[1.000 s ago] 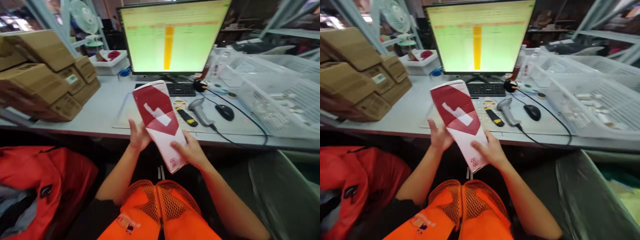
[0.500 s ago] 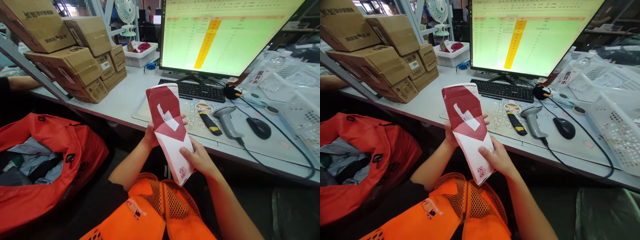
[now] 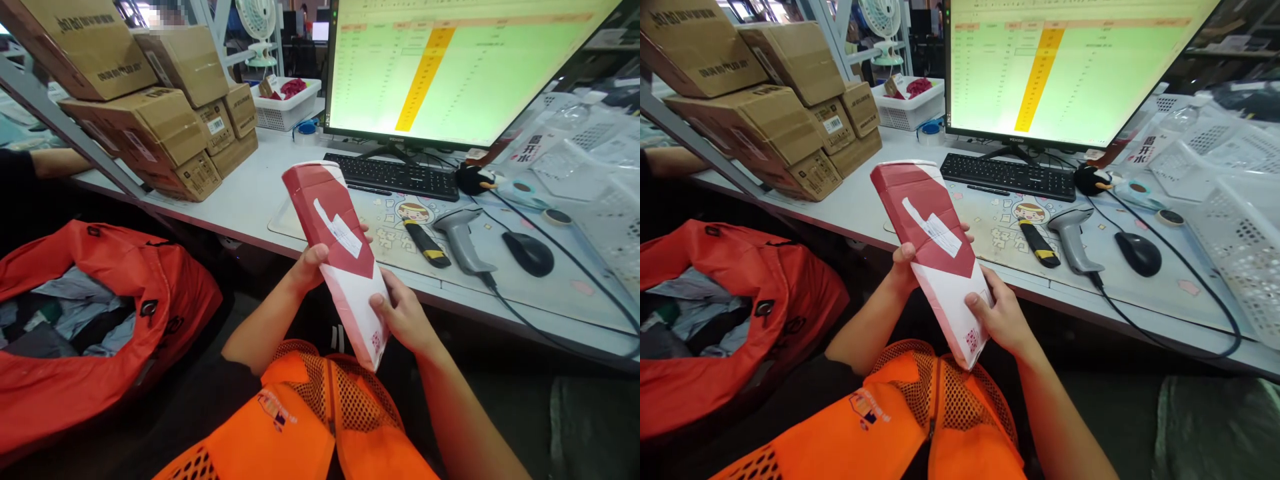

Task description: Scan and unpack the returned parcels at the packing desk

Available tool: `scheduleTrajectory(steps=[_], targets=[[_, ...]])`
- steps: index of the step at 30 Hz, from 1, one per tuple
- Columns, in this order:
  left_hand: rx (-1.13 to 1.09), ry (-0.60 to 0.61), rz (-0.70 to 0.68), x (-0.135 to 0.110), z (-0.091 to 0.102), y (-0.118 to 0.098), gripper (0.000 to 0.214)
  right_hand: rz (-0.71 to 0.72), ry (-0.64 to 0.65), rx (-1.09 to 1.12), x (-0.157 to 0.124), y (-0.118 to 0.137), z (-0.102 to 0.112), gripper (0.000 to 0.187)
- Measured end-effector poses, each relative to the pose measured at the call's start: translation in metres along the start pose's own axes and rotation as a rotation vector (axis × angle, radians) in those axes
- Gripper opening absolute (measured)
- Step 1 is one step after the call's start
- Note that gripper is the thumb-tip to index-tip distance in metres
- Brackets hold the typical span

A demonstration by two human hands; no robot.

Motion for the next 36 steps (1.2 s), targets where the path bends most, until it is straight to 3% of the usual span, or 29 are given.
scheduleTrajectory(steps=[5, 7, 11, 15, 24, 31, 36], targets=[[0.093, -0.197, -0.107, 0.006, 0.005, -0.007, 0.082, -0.015, 0.043, -0.095, -0.011, 0.007, -0.008, 0.123], [0.125, -0.262, -0.120, 0.008, 0.006, -0.010, 0.078, -0.066, 0.075, -0.122, -0.013, 0.009, -0.012, 0.127], [0.152, -0.354, -0.125, 0.014, 0.008, -0.012, 0.071, -0.106, 0.076, -0.105, -0.011, 0.009, -0.014, 0.120], [0.186, -0.405, -0.037, 0.026, 0.013, -0.010, 0.072, -0.103, 0.038, -0.022, -0.005, 0.005, -0.014, 0.112], [0.334, -0.398, 0.100, 0.043, 0.011, -0.015, 0.071, -0.095, 0.031, 0.218, 0.005, 0.001, -0.009, 0.108], [0.312, -0.453, 0.277, 0.043, 0.021, -0.002, 0.109, -0.160, -0.008, 0.425, 0.010, -0.004, -0.012, 0.097], [0.259, -0.411, 0.285, 0.037, 0.011, 0.004, 0.129, -0.160, 0.023, 0.580, 0.017, 0.001, -0.018, 0.084]])
Point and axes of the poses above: each hand's wrist, its own x-axis towards the middle knuckle, its own z-axis out of the back of the hand, y = z × x, the point moved 5 cm from there along x, towards the middle knuckle, and after that the axes turned 10 degrees about y, right-handed, at the moved point
